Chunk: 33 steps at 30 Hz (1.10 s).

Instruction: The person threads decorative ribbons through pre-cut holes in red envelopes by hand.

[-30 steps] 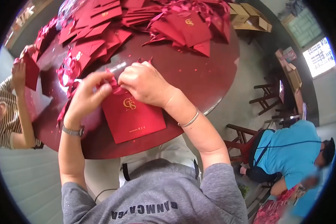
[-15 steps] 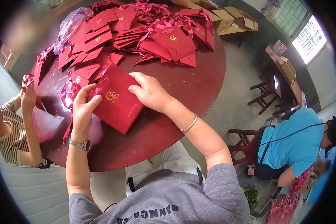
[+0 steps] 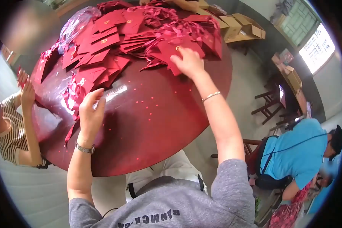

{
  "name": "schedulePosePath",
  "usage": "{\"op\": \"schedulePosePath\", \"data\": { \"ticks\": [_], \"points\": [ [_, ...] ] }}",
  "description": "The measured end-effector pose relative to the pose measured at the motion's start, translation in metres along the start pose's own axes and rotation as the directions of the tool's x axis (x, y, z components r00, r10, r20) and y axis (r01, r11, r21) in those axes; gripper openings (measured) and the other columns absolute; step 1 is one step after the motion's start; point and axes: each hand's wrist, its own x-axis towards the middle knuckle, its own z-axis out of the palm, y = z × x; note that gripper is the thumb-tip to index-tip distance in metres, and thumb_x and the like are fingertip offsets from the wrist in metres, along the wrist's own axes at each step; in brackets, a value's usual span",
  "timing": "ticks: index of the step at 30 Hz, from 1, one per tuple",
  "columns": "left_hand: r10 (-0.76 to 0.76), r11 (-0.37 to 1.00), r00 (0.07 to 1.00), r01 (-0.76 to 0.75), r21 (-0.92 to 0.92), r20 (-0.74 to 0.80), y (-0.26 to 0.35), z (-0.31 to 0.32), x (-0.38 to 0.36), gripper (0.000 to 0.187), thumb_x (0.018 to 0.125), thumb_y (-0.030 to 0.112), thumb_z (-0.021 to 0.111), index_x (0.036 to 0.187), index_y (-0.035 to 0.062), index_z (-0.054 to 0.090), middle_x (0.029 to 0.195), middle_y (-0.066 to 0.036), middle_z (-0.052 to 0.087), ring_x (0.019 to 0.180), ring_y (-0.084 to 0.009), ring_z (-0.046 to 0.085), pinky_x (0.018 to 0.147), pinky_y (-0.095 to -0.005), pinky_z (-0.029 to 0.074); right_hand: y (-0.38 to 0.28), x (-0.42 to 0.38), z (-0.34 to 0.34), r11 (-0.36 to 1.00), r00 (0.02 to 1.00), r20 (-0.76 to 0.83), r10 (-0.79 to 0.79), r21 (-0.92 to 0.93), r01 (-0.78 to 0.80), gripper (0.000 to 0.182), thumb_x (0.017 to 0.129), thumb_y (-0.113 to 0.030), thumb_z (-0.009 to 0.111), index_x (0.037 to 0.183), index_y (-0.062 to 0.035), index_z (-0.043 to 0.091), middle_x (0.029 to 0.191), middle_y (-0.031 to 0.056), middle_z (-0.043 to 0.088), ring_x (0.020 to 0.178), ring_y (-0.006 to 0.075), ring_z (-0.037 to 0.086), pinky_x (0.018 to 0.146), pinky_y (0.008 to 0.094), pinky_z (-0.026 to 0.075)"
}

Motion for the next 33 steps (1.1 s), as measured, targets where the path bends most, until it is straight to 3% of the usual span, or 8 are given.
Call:
{"op": "schedulePosePath", "data": {
  "ticks": [4, 8, 13, 18, 21, 22, 27, 33],
  "points": [
    [0.103, 0.988, 0.987, -0.116, 0.103, 0.122, 0.002, 0.004, -0.004, 0.014, 0.080, 0.005, 0.064, 0.094, 0.0035, 0.066, 0.088, -0.015, 0.066, 0.084, -0.0334, 0.064, 0.074, -0.0409, 0.052, -0.043, -0.017, 0.008, 0.932, 0.984, 0.123, 0.126, -0.355, -0.075, 0.058, 0.091, -0.043, 0.054, 0.137, -0.0088, 0.046, 0.135, 0.0208, 0.051, 0.126, 0.0342, 0.048, 0.100, 0.0465, 0.043],
    [0.253, 0.960, 0.923, -0.277, 0.042, 0.290, 0.005, 0.010, -0.011, 0.017, 0.078, 0.006, 0.066, 0.095, 0.0024, 0.065, 0.084, -0.014, 0.064, 0.083, -0.0328, 0.063, 0.074, -0.0410, 0.051, 0.005, -0.017, 0.031, 0.987, 0.992, -0.109, -0.064, -0.151, 0.047, 0.051, 0.095, -0.034, 0.054, 0.133, 0.0003, 0.050, 0.136, 0.0242, 0.050, 0.128, 0.0357, 0.046, 0.107, 0.0414, 0.036],
    [0.274, 0.947, 0.904, -0.314, 0.074, 0.329, 0.008, 0.016, -0.018, 0.018, 0.074, 0.003, 0.064, 0.092, 0.0037, 0.065, 0.080, -0.012, 0.063, 0.079, -0.0305, 0.063, 0.069, -0.0392, 0.051, -0.073, -0.025, 0.012, 0.926, 0.908, -0.201, -0.367, -0.174, 0.336, 0.041, 0.092, -0.020, 0.059, 0.128, -0.0005, 0.055, 0.133, 0.0215, 0.053, 0.125, 0.0364, 0.049, 0.105, 0.0434, 0.038],
    [0.479, 0.868, 0.850, -0.495, -0.023, -0.218, 0.034, -0.005, -0.012, 0.022, 0.068, 0.001, 0.063, 0.089, 0.0067, 0.067, 0.079, -0.008, 0.064, 0.070, -0.0257, 0.062, 0.064, -0.0369, 0.050, -0.198, -0.044, 0.046, 0.618, 0.681, -0.118, -0.723, 0.330, 0.714, 0.035, 0.089, -0.021, 0.056, 0.119, -0.0027, 0.061, 0.123, 0.0168, 0.060, 0.116, 0.0346, 0.055, 0.099, 0.0436, 0.043],
    [0.550, 0.812, 0.753, -0.584, 0.019, -0.363, 0.037, -0.010, -0.008, 0.017, 0.069, 0.011, 0.061, 0.086, 0.0087, 0.065, 0.076, -0.003, 0.061, 0.066, -0.0203, 0.060, 0.060, -0.0345, 0.048, -0.264, -0.059, 0.059, 0.482, 0.607, -0.018, -0.795, 0.589, 0.649, 0.046, 0.085, -0.011, 0.060, 0.130, -0.0088, 0.055, 0.133, 0.0101, 0.053, 0.126, 0.0266, 0.048, 0.107, 0.0370, 0.037],
    [0.565, 0.802, 0.740, -0.596, 0.035, -0.363, 0.036, -0.015, -0.006, 0.017, 0.069, 0.011, 0.062, 0.086, 0.0091, 0.065, 0.076, -0.002, 0.061, 0.065, -0.0196, 0.060, 0.059, -0.0337, 0.047, -0.283, -0.059, 0.053, 0.417, 0.475, -0.091, -0.875, 0.357, 0.836, 0.045, 0.082, -0.011, 0.062, 0.127, -0.0086, 0.057, 0.128, 0.0089, 0.056, 0.123, 0.0266, 0.050, 0.103, 0.0366, 0.039],
    [0.510, 0.850, 0.767, -0.520, 0.089, -0.389, 0.024, -0.019, 0.002, 0.016, 0.068, 0.012, 0.062, 0.083, 0.0101, 0.064, 0.074, -0.002, 0.060, 0.066, -0.0205, 0.059, 0.061, -0.0343, 0.046, -0.284, -0.065, 0.049, 0.510, 0.503, 0.138, -0.853, 0.423, 0.749, 0.033, 0.076, -0.009, 0.068, 0.108, -0.0078, 0.060, 0.102, 0.0079, 0.062, 0.104, 0.0224, 0.058, 0.086, 0.0344, 0.046],
    [0.228, 0.960, 0.973, -0.218, 0.178, -0.039, 0.024, -0.016, -0.007, 0.012, 0.074, 0.006, 0.063, 0.086, 0.0056, 0.062, 0.074, -0.010, 0.061, 0.072, -0.0281, 0.062, 0.065, -0.0400, 0.050, -0.208, -0.053, 0.034, 0.614, 0.731, 0.298, -0.614, 0.762, 0.206, 0.021, 0.082, -0.014, 0.063, 0.100, -0.0046, 0.063, 0.097, 0.0098, 0.063, 0.095, 0.0250, 0.062, 0.078, 0.0386, 0.050]
  ]
}}
